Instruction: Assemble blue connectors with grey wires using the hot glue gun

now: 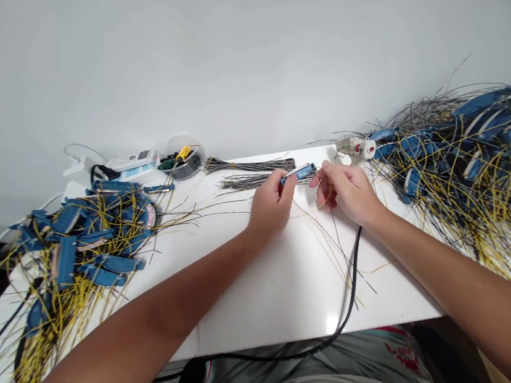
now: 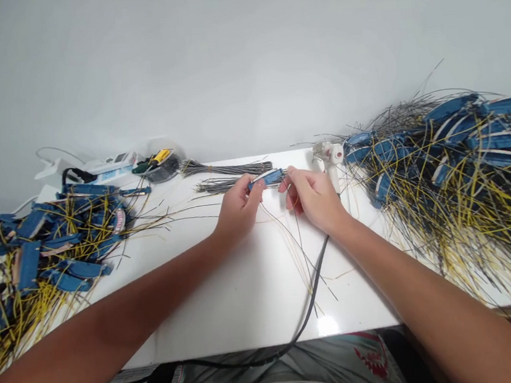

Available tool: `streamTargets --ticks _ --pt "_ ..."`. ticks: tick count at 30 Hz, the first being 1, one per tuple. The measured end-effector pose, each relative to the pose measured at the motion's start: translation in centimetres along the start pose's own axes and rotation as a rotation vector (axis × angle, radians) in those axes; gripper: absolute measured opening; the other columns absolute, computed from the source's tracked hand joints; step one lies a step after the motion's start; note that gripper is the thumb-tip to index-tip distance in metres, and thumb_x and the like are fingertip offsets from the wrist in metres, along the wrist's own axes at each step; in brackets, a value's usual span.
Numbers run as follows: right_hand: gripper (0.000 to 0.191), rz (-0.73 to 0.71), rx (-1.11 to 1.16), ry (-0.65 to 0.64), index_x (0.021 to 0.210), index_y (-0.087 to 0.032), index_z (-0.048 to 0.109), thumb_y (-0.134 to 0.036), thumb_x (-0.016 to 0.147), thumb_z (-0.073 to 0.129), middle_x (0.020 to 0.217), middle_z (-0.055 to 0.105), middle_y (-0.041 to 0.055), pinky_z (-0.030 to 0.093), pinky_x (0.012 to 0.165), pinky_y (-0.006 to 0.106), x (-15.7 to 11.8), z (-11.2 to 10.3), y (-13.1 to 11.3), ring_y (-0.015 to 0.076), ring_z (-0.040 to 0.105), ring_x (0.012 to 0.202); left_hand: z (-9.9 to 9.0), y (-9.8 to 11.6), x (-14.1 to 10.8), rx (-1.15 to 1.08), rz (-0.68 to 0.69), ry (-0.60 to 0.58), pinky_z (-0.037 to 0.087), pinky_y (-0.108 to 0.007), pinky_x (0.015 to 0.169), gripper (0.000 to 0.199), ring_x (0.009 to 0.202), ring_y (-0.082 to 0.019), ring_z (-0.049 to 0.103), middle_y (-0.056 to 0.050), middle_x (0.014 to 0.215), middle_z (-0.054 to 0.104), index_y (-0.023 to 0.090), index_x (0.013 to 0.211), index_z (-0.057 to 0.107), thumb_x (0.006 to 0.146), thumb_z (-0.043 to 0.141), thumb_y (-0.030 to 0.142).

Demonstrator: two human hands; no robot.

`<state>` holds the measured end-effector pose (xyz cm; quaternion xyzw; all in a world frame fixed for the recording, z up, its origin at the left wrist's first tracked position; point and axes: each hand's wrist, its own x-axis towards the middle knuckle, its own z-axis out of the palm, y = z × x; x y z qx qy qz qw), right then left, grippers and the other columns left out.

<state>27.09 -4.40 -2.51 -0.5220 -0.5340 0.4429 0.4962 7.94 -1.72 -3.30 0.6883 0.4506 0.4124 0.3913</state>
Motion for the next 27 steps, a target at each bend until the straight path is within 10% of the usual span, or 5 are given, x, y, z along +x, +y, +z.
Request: streamTargets --ticks 7,13,22,27 --pt "0.042 -0.004 -0.024 -0.101 0.078 -0.018 0.076 -0.048 0.102 0.059 0.059 0.063 0.0028 0.041 0.054 0.028 0.08 0.21 -0.15 0.0135 0.051 0.054 -0.08 0.30 -0.22 0.013 0.008 0.024 0.034 -0.030 0.065 0.031 0.066 -0.014 0.046 0.003 0.073 0.054 0.023 0.089 0.057 0.109 0.049 0.046" --pt "0.059 0.022 0.076 -0.131 0.080 -0.019 0.075 -0.066 0.104 0.048 0.063 0.064 0.0060 0.038 0.057 0.031 0.25 0.22 -0.20 0.0172 0.053 0.060 -0.12 0.40 -0.22 0.053 0.012 0.020 0.034 -0.030 0.064 0.030 0.065 -0.014 0.044 0.004 0.071 0.049 0.023 0.091 0.059 0.108 0.050 0.046" --pt "0.049 -0.171 -0.309 -0.157 0.070 -0.021 0.059 -0.052 0.107 0.053 0.060 0.059 -0.0004 0.041 0.065 0.032 -0.27 0.09 0.26 0.0156 0.053 0.061 0.12 0.26 -0.04 0.226 0.185 -0.022 0.037 -0.033 0.075 0.027 0.081 -0.018 0.051 0.001 0.074 0.054 0.021 0.072 0.052 0.098 0.059 0.026" --pt "0.027 -0.295 -0.510 0.088 0.076 -0.021 0.063 -0.036 0.098 0.063 0.065 0.056 -0.0015 0.036 0.059 0.032 -0.69 0.25 -0.19 0.0148 0.050 0.060 0.05 0.30 -0.17 0.231 0.167 -0.045 0.043 -0.034 0.081 0.034 0.088 -0.019 0.059 -0.001 0.081 0.066 0.021 0.079 0.063 0.107 0.047 0.032"
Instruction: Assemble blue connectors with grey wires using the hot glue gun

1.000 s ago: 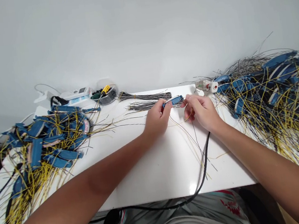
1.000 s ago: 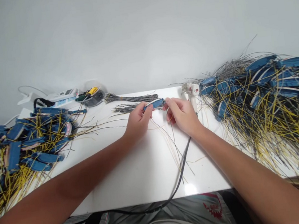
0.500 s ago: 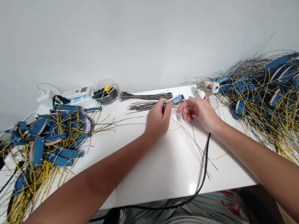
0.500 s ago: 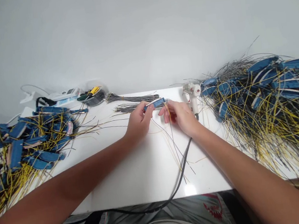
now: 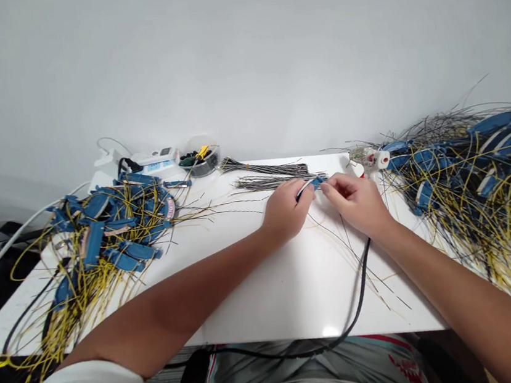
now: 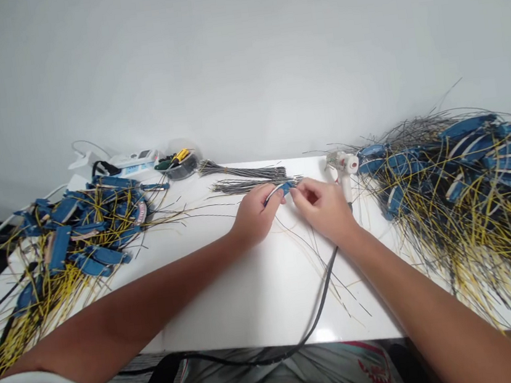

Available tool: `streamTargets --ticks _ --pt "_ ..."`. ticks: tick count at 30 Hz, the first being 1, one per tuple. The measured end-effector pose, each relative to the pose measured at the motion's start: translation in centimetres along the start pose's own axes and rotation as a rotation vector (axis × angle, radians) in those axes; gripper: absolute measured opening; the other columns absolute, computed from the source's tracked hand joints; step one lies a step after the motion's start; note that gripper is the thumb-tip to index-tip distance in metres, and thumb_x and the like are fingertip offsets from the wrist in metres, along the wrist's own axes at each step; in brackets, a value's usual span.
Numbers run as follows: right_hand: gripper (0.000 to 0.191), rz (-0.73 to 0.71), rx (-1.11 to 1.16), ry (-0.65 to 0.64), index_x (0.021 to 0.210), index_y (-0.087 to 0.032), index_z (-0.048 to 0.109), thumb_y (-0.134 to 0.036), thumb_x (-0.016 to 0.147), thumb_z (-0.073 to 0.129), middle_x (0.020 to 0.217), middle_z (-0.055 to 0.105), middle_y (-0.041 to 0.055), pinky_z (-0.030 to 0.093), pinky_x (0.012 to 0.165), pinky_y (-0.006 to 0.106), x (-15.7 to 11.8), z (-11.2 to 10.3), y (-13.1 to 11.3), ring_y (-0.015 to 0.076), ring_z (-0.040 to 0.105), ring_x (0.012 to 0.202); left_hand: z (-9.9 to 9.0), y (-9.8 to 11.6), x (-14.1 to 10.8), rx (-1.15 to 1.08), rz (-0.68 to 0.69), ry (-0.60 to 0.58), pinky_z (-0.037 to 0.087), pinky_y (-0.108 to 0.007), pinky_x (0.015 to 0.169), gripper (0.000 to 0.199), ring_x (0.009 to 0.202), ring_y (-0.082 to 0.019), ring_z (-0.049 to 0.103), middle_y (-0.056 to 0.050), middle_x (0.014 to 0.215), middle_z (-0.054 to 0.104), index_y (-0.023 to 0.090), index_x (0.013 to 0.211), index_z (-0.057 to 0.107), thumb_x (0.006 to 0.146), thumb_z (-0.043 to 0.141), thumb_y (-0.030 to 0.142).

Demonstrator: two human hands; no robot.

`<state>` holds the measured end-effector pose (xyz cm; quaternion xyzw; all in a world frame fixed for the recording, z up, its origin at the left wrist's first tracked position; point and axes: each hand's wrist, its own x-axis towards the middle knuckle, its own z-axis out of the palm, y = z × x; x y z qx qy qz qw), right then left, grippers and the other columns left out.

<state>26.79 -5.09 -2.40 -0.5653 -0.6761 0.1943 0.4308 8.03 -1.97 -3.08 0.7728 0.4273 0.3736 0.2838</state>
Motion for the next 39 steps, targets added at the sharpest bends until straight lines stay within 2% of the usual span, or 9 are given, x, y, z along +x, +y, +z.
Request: streamTargets --ticks 3,5,7,10,14,17,23,29,39 --pt "0.006 -0.178 -0.087 0.215 0.093 -0.021 0.069 -0.026 0.093 0.066 0.081 0.064 0.0006 0.040 0.062 0.032 0.1 -0.4 -1.3 0.0152 0.053 0.065 0.3 -0.1 0.0 0.145 -0.007 -0.036 0.047 -0.036 0.083 0.031 0.090 -0.022 0.063 -0.003 0.082 0.068 0.021 0.077 0.065 0.104 0.053 0.031" --pt "0.007 -0.294 -0.145 0.249 0.097 -0.021 0.070 -0.024 0.094 0.064 0.085 0.066 0.0018 0.042 0.066 0.033 0.7 -0.5 -2.9 0.0155 0.053 0.066 0.7 -0.3 -0.1 0.258 0.042 -0.068 0.050 -0.040 0.088 0.023 0.094 -0.025 0.065 -0.005 0.088 0.072 0.021 0.081 0.069 0.099 0.059 0.030" --pt "0.009 -0.346 -0.173 0.119 0.092 -0.022 0.070 -0.023 0.095 0.062 0.086 0.069 0.0027 0.043 0.069 0.033 2.0 0.0 -4.8 0.0166 0.057 0.071 1.0 -0.6 -0.2 0.272 0.110 -0.062 0.053 -0.044 0.096 0.015 0.106 -0.029 0.068 -0.007 0.105 0.076 0.022 0.103 0.074 0.096 0.063 0.029" --pt "0.012 -0.317 -0.218 -0.229 0.091 -0.023 0.072 -0.025 0.095 0.061 0.091 0.072 0.0035 0.044 0.075 0.033 5.3 2.6 -7.2 0.0188 0.062 0.082 1.4 -1.2 -0.4 0.224 0.188 0.003 0.053 -0.048 0.109 0.042 0.131 -0.034 0.064 -0.013 0.135 0.072 0.019 0.135 0.066 0.093 0.064 0.025" --pt "0.013 -0.091 -0.282 -0.545 0.099 -0.025 0.072 -0.033 0.089 0.069 0.089 0.072 0.0015 0.039 0.066 0.031 10.0 7.9 -8.1 0.0180 0.059 0.076 1.3 -1.4 -0.6 0.265 0.199 -0.019 0.048 -0.054 0.120 0.050 0.142 -0.036 0.057 -0.013 0.145 0.067 0.019 0.145 0.059 0.095 0.061 0.028" --pt "0.013 -0.008 -0.334 -0.633 0.089 -0.023 0.070 -0.028 0.080 0.077 0.085 0.071 0.0020 0.037 0.064 0.031 11.9 10.9 -7.5 0.0178 0.057 0.073 0.9 -1.0 -0.7 0.283 0.193 -0.061 0.045 -0.053 0.124 0.055 0.143 -0.036 0.056 -0.015 0.151 0.064 0.016 0.147 0.055 0.094 0.061 0.028" --pt "0.005 -0.025 -0.288 -0.599 0.086 -0.022 0.067 -0.025 0.084 0.069 0.087 0.070 0.0014 0.039 0.067 0.029 11.4 11.8 -6.0 0.0162 0.058 0.077 0.5 -0.5 -1.2 0.285 0.185 -0.118 0.047 -0.053 0.118 0.050 0.138 -0.037 0.058 -0.014 0.144 0.068 0.017 0.141 0.058 0.092 0.062 0.027" --pt "0.004 -0.207 -0.187 -0.464 0.084 -0.022 0.056 -0.023 0.087 0.058 0.086 0.066 0.0025 0.037 0.070 0.031 10.5 11.2 -5.7 0.0173 0.054 0.076 0.5 -0.5 -1.4 0.246 0.227 -0.141 0.046 -0.056 0.113 0.045 0.133 -0.041 0.060 -0.016 0.141 0.069 0.018 0.137 0.060 0.094 0.062 0.026" --pt "0.006 -0.084 -0.031 -0.275 0.095 -0.024 0.051 -0.029 0.097 0.053 0.083 0.065 0.0007 0.038 0.074 0.033 10.8 11.8 -4.9 0.0181 0.053 0.075 0.3 -0.4 -1.3 0.234 0.231 -0.144 0.044 -0.057 0.114 0.040 0.132 -0.040 0.059 -0.017 0.138 0.070 0.016 0.133 0.063 0.093 0.060 0.024"
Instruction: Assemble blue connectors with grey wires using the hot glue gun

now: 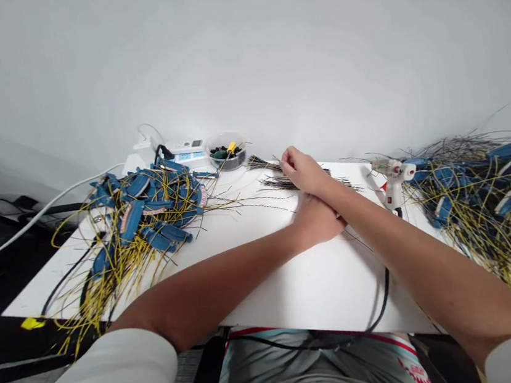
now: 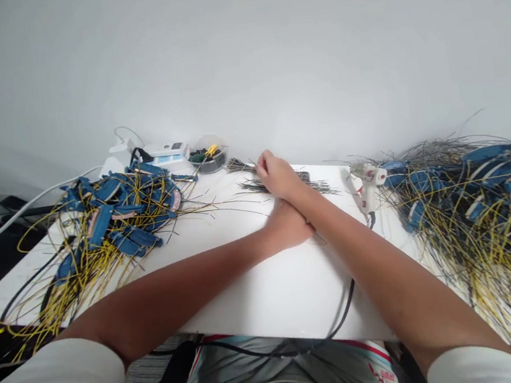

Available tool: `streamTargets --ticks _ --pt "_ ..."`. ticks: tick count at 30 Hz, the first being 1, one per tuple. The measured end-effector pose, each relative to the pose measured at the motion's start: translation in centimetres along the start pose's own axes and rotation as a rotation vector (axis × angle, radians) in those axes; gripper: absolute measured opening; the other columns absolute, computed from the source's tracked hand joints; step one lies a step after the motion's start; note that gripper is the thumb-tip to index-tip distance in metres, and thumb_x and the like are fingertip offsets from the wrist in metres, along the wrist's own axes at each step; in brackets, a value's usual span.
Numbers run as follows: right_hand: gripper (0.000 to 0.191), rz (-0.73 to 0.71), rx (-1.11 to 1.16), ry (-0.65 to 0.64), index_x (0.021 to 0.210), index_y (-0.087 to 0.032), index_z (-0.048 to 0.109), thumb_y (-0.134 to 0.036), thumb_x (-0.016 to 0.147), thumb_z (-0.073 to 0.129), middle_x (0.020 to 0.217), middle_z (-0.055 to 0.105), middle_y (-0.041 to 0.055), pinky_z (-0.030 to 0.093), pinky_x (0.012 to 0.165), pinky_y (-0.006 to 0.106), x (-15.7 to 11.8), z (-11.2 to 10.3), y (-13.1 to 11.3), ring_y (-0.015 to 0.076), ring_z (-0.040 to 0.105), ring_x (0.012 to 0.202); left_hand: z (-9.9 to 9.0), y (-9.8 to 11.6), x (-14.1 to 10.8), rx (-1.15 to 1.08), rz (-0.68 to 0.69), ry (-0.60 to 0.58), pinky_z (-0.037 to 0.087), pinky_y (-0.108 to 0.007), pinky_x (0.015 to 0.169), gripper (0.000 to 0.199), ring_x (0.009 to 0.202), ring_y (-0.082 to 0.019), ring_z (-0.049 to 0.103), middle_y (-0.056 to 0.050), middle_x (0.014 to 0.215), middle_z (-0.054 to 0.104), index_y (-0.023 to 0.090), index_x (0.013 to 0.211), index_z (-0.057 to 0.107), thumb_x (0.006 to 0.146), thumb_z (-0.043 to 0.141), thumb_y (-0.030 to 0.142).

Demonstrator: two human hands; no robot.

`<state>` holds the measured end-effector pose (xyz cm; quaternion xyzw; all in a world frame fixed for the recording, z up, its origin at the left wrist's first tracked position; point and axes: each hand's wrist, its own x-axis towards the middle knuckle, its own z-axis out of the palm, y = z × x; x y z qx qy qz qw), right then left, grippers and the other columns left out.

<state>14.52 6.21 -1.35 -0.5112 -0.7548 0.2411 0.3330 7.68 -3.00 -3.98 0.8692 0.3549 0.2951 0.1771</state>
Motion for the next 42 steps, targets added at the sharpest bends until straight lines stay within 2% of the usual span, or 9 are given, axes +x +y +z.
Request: streamTargets --ticks 6,10,14,17,20,23,26,33,42 --pt "0.013 -0.029 0.349 0.291 0.098 -0.024 0.050 -0.036 0.102 0.052 0.095 0.066 0.0041 0.047 0.084 0.033 0.5 -2.6 -1.4 0.0172 0.063 0.092 0.5 -0.3 0.3 0.002 -0.039 0.058 0.050 -0.052 0.106 0.039 0.132 -0.037 0.058 -0.016 0.139 0.068 0.017 0.133 0.064 0.094 0.064 0.025" --pt "0.013 -0.354 0.441 0.468 0.097 -0.027 0.053 -0.034 0.101 0.064 0.083 0.058 -0.0008 0.048 0.077 0.033 -3.5 -8.7 -7.4 0.0158 0.061 0.080 1.2 -0.9 0.3 0.026 -0.035 0.069 0.050 -0.048 0.104 0.025 0.123 -0.031 0.060 -0.008 0.127 0.071 0.022 0.117 0.069 0.092 0.065 0.021" --pt "0.010 -0.516 0.391 0.546 0.090 -0.024 0.062 -0.020 0.095 0.069 0.070 0.044 -0.0035 0.030 0.051 0.033 -9.3 -14.4 -11.8 0.0105 0.035 0.053 1.2 -1.2 0.3 0.016 -0.032 0.055 0.048 -0.047 0.106 0.023 0.123 -0.029 0.058 -0.007 0.126 0.069 0.024 0.117 0.069 0.095 0.065 0.023" --pt "0.009 -0.320 0.210 0.391 0.094 -0.024 0.063 -0.026 0.096 0.072 0.063 0.047 -0.0036 0.021 0.047 0.031 -12.1 -15.2 -9.8 0.0111 0.038 0.051 0.7 -0.8 0.5 0.006 -0.076 0.069 0.047 -0.046 0.106 0.025 0.122 -0.029 0.059 -0.007 0.123 0.070 0.023 0.120 0.068 0.095 0.066 0.024" --pt "0.010 -0.089 0.058 0.262 0.095 -0.025 0.060 -0.029 0.098 0.068 0.066 0.053 -0.0035 0.027 0.049 0.030 -13.1 -13.4 -4.0 0.0111 0.041 0.053 -0.1 -0.2 0.8 -0.048 -0.075 0.168 0.046 -0.044 0.106 0.024 0.123 -0.028 0.060 -0.007 0.125 0.071 0.024 0.122 0.066 0.099 0.067 0.029" --pt "0.013 0.006 0.123 0.222 0.093 -0.025 0.056 -0.031 0.098 0.066 0.062 0.040 -0.0065 0.024 0.052 0.030 -13.2 -11.0 1.5 0.0120 0.035 0.054 -0.7 0.1 1.0 -0.139 -0.034 0.269 0.046 -0.040 0.103 0.016 0.117 -0.024 0.064 -0.005 0.117 0.074 0.023 0.115 0.064 0.101 0.067 0.030" --pt "0.015 0.070 0.238 0.170 0.095 -0.025 0.056 -0.037 0.102 0.061 0.061 0.037 -0.0070 0.022 0.054 0.030 -13.4 -9.4 4.3 0.0127 0.032 0.054 -0.9 0.0 1.1 -0.193 -0.018 0.295 0.046 -0.038 0.102 0.016 0.110 -0.021 0.067 -0.003 0.110 0.076 0.023 0.113 0.065 0.101 0.068 0.032" --pt "0.026 0.110 0.263 0.139 0.094 -0.025 0.060 -0.049 0.103 0.059 0.063 0.038 -0.0052 0.024 0.055 0.030 -13.8 -9.0 4.8 0.0138 0.033 0.056 -0.8 -0.1 1.4 -0.180 -0.088 0.293 0.047 -0.039 0.097 0.004 0.098 -0.020 0.068 0.001 0.097 0.078 0.026 0.098 0.070 0.098 0.072 0.029" --pt "0.025 0.100 0.184 0.209 0.090 -0.024 0.063 -0.044 0.104 0.058 0.064 0.043 -0.0043 0.025 0.054 0.032 -13.8 -9.5 4.8 0.0134 0.034 0.054 -0.9 0.0 1.4 -0.187 -0.129 0.311 0.047 -0.038 0.094 0.006 0.092 -0.019 0.069 0.004 0.091 0.078 0.028 0.095 0.074 0.092 0.079 0.027"
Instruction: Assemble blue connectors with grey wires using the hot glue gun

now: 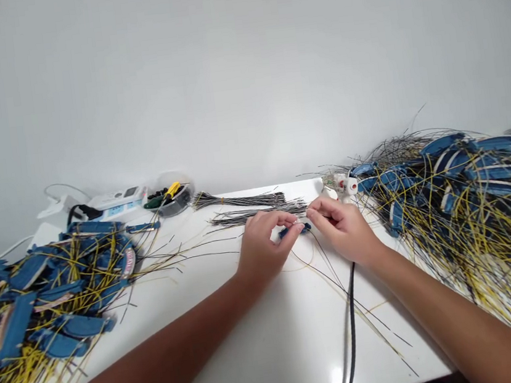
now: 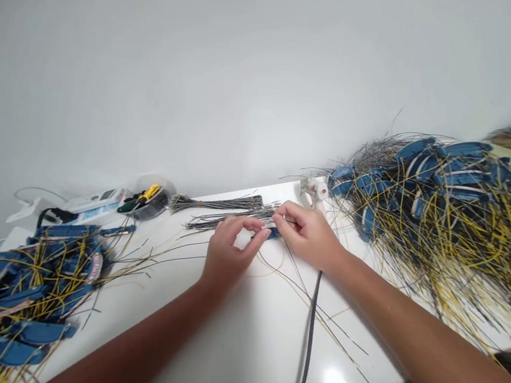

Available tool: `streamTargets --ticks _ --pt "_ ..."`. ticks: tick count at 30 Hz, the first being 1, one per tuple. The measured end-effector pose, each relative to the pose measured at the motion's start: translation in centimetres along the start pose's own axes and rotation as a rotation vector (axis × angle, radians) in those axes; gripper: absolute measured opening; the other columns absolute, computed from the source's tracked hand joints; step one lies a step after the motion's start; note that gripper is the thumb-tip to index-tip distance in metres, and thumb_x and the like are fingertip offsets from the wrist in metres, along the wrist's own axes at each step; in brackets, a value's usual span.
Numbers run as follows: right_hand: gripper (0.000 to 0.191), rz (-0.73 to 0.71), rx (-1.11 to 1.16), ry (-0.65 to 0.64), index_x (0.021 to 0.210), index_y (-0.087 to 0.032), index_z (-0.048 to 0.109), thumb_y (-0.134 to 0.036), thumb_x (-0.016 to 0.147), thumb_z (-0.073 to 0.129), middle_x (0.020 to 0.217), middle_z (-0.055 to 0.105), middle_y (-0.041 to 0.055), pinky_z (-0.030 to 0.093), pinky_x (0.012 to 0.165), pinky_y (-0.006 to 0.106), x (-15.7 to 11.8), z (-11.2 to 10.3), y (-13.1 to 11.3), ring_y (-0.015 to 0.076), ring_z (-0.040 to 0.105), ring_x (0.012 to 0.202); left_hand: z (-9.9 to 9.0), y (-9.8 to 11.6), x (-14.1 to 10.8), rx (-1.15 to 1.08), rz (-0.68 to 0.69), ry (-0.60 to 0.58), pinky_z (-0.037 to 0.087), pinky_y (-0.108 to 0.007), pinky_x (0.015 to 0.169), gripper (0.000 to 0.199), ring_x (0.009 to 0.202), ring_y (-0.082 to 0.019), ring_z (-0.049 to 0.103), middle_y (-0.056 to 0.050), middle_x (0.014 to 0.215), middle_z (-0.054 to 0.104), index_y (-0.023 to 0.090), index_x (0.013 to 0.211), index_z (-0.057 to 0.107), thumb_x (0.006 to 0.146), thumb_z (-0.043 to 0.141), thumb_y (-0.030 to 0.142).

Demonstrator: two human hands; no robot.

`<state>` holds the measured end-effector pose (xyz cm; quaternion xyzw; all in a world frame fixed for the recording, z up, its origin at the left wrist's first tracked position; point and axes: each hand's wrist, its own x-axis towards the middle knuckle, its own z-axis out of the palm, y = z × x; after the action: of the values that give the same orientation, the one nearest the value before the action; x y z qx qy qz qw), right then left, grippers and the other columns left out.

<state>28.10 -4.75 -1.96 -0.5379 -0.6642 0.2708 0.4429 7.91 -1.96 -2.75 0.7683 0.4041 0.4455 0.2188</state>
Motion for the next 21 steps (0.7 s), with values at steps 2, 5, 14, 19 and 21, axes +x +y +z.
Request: streamTargets --ticks 2,5,14,19,21 --pt "0.024 0.003 -0.008 -0.007 0.091 -0.024 0.064 -0.043 0.104 0.059 0.064 0.045 -0.0041 0.026 0.054 0.032 0.01 -0.08 0.03 0.0133 0.035 0.054 -0.05 0.01 -0.01 0.003 0.011 -0.006 0.047 -0.038 0.093 0.004 0.091 -0.019 0.069 0.004 0.090 0.079 0.028 0.095 0.075 0.093 0.078 0.029" --pt "0.023 0.006 -0.015 -0.017 0.091 -0.024 0.065 -0.042 0.103 0.059 0.063 0.045 -0.0038 0.027 0.054 0.031 0.03 -0.17 0.18 0.0138 0.037 0.055 -0.09 0.05 -0.01 0.006 0.006 -0.016 0.047 -0.038 0.092 0.004 0.091 -0.019 0.069 0.003 0.090 0.079 0.027 0.093 0.075 0.094 0.076 0.030" --pt "0.022 0.004 -0.045 -0.010 0.087 -0.022 0.064 -0.038 0.101 0.061 0.060 0.041 -0.0050 0.026 0.052 0.029 0.04 -0.10 0.31 0.0122 0.035 0.053 0.16 -0.02 -0.03 -0.019 0.032 0.010 0.047 -0.037 0.091 0.004 0.088 -0.018 0.067 0.004 0.087 0.078 0.026 0.091 0.076 0.093 0.078 0.028" --pt "0.021 -0.025 -0.061 -0.027 0.085 -0.021 0.064 -0.035 0.100 0.061 0.061 0.042 -0.0052 0.026 0.052 0.029 0.01 -0.04 0.51 0.0114 0.035 0.053 0.31 -0.07 -0.04 -0.024 0.017 0.005 0.046 -0.036 0.088 0.007 0.086 -0.017 0.065 0.004 0.084 0.077 0.026 0.086 0.074 0.092 0.076 0.023" --pt "0.021 -0.023 -0.055 -0.038 0.084 -0.021 0.064 -0.035 0.099 0.062 0.060 0.040 -0.0054 0.025 0.052 0.029 0.00 -0.12 0.58 0.0113 0.035 0.052 0.36 -0.09 -0.09 -0.003 0.017 0.007 0.045 -0.038 0.090 0.009 0.086 -0.018 0.065 0.005 0.084 0.078 0.027 0.084 0.075 0.091 0.077 0.022"
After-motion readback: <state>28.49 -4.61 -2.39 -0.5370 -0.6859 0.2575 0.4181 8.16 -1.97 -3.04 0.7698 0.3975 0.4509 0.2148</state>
